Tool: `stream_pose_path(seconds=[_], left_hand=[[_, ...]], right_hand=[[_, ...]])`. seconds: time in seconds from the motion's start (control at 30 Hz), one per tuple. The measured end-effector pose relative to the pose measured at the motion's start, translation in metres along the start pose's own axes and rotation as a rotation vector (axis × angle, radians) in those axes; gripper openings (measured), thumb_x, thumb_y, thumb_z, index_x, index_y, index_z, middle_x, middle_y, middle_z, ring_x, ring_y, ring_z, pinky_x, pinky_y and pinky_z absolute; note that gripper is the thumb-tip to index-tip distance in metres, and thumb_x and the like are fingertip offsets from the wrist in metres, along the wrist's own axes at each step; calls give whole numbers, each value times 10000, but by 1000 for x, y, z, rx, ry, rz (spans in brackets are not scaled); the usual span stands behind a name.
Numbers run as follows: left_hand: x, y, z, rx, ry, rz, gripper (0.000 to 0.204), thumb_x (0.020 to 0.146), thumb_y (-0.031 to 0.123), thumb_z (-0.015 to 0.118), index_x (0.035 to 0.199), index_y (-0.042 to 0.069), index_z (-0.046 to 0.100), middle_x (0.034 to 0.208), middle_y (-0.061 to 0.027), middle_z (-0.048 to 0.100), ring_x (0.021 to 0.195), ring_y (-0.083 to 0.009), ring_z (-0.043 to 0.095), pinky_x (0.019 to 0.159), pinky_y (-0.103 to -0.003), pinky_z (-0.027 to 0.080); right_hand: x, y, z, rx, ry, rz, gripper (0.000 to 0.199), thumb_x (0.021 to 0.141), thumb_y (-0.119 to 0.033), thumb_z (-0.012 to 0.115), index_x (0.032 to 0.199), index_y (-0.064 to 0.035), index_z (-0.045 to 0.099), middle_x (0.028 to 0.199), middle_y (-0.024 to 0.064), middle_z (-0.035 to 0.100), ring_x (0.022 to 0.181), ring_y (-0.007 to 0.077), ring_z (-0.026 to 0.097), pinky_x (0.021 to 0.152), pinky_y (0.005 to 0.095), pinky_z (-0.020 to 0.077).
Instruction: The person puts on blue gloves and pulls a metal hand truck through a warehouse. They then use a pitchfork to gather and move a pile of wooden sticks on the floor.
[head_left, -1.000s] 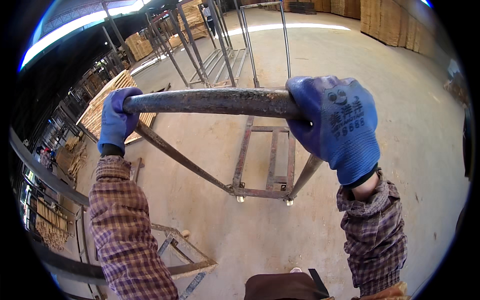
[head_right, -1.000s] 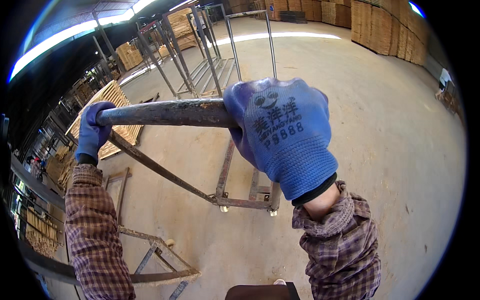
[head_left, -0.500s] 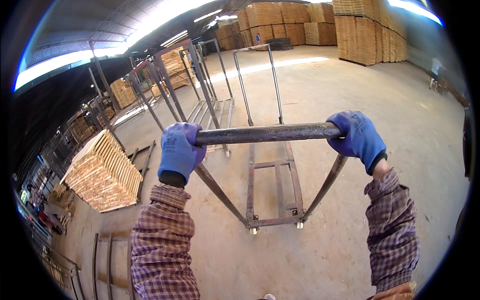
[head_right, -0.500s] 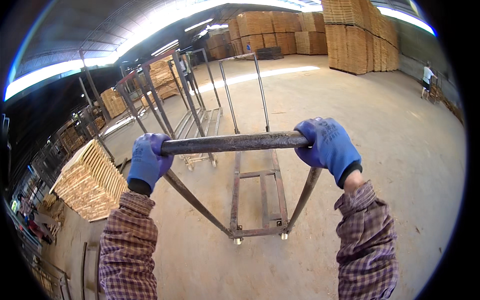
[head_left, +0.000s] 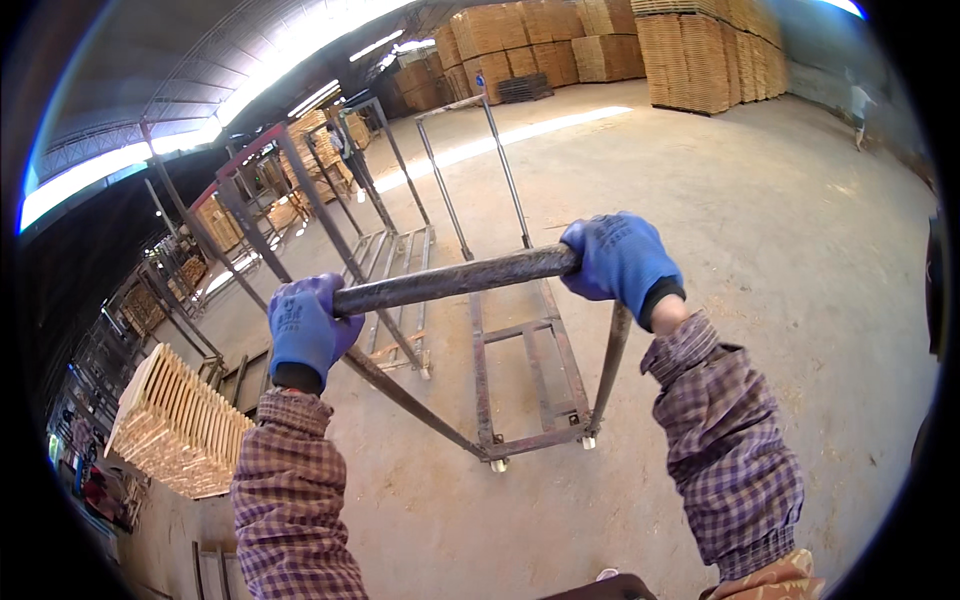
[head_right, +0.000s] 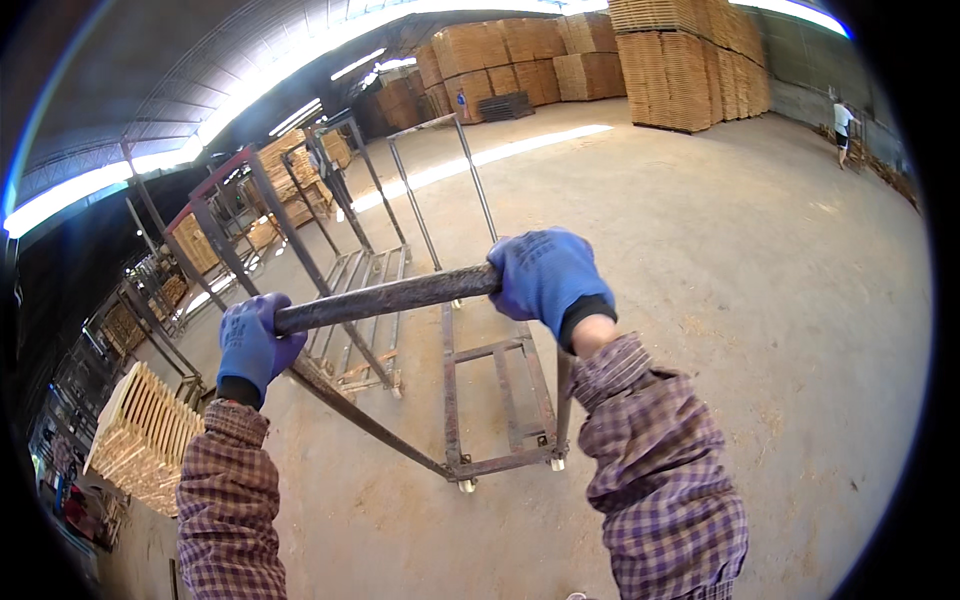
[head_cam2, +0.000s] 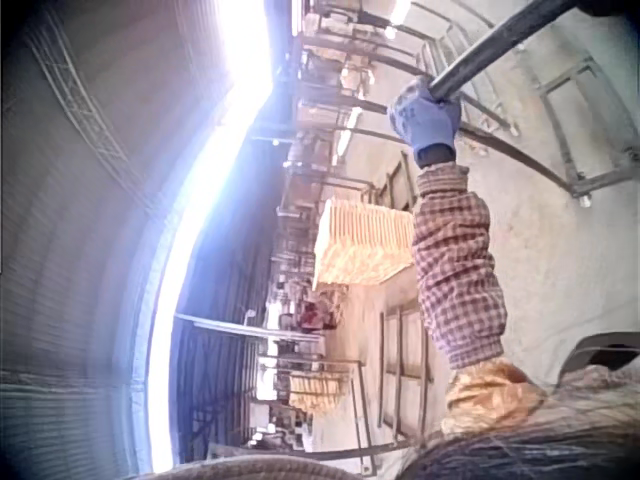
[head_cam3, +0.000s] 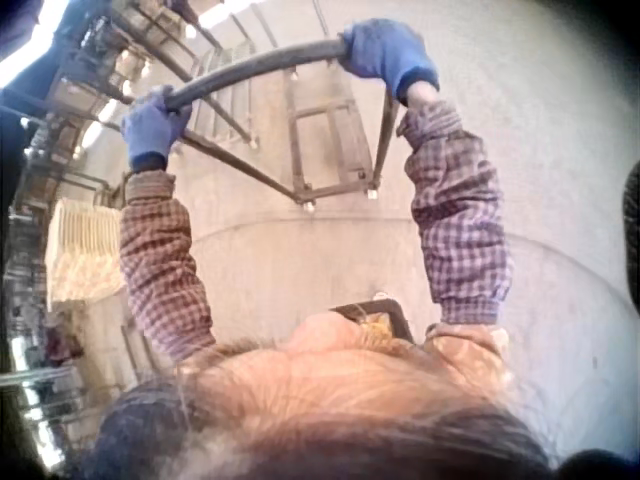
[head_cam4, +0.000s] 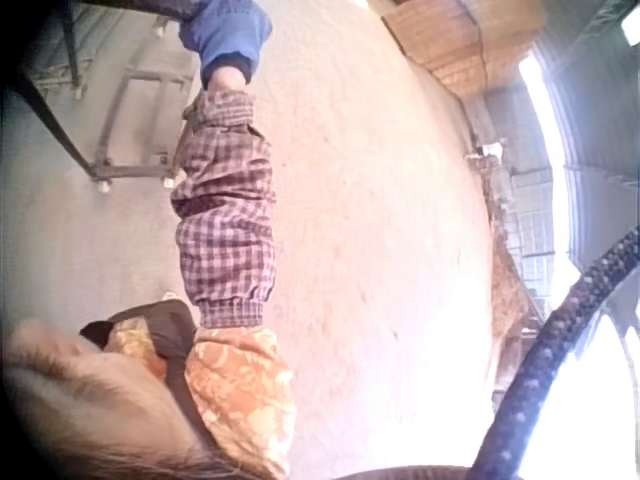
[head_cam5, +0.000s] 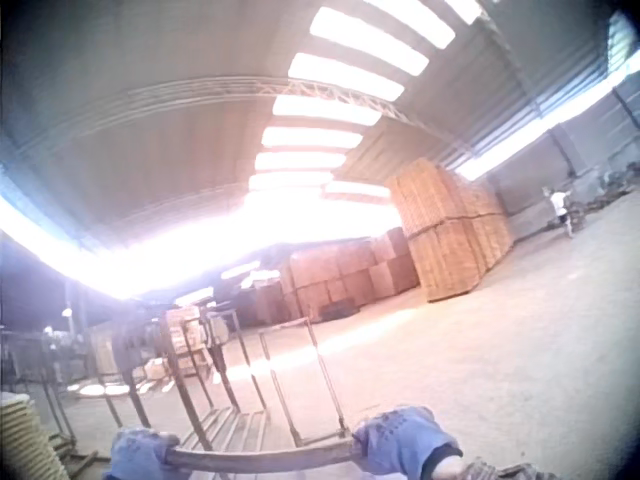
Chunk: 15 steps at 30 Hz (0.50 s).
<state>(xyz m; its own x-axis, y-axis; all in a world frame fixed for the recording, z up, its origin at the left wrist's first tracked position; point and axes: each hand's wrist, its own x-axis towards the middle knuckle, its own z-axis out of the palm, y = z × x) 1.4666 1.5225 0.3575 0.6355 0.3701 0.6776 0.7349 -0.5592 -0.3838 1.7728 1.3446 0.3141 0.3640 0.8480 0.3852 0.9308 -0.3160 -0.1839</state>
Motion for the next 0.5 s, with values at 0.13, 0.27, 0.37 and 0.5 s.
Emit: stream_pose_path(seconds=[0.13, 0.27, 0.37, 0.5], left_hand=[[43, 4, 29, -130, -80, 61, 180, 733, 287, 700, 851, 152, 689, 845, -104, 685, 809, -297, 662, 769, -408, 516], [73, -14, 60, -195, -130, 89, 205, 738, 241, 706, 903, 123, 679, 868, -150, 669, 831, -350, 647, 772, -419, 523], [85, -18, 64, -202, -200, 19, 198, 743, 239, 710, 894, 115, 681, 876, -154, 670, 850, -353, 641, 778, -420, 514], [97, -18, 76, -212, -192, 52, 198, 744, 225, 711, 904, 108, 689, 865, -151, 672, 835, -353, 639, 769, -423, 514]], right_hand=[[28, 20, 15, -3, 67, 7, 144, 767, -288, 645, 869, -208, 708, 845, 57, 714, 794, 256, 699, 755, 397, 549], [66, 26, 23, 11, 37, 36, 121, 778, -278, 640, 837, -189, 697, 774, 75, 697, 732, 270, 689, 684, 402, 550], [84, 27, 27, 24, 81, -3, 122, 778, -283, 643, 797, -166, 676, 739, 102, 678, 706, 295, 671, 671, 404, 534], [98, 38, 40, 37, 210, -89, 119, 767, -282, 656, 787, -166, 672, 764, 99, 675, 697, 298, 662, 682, 397, 523]])
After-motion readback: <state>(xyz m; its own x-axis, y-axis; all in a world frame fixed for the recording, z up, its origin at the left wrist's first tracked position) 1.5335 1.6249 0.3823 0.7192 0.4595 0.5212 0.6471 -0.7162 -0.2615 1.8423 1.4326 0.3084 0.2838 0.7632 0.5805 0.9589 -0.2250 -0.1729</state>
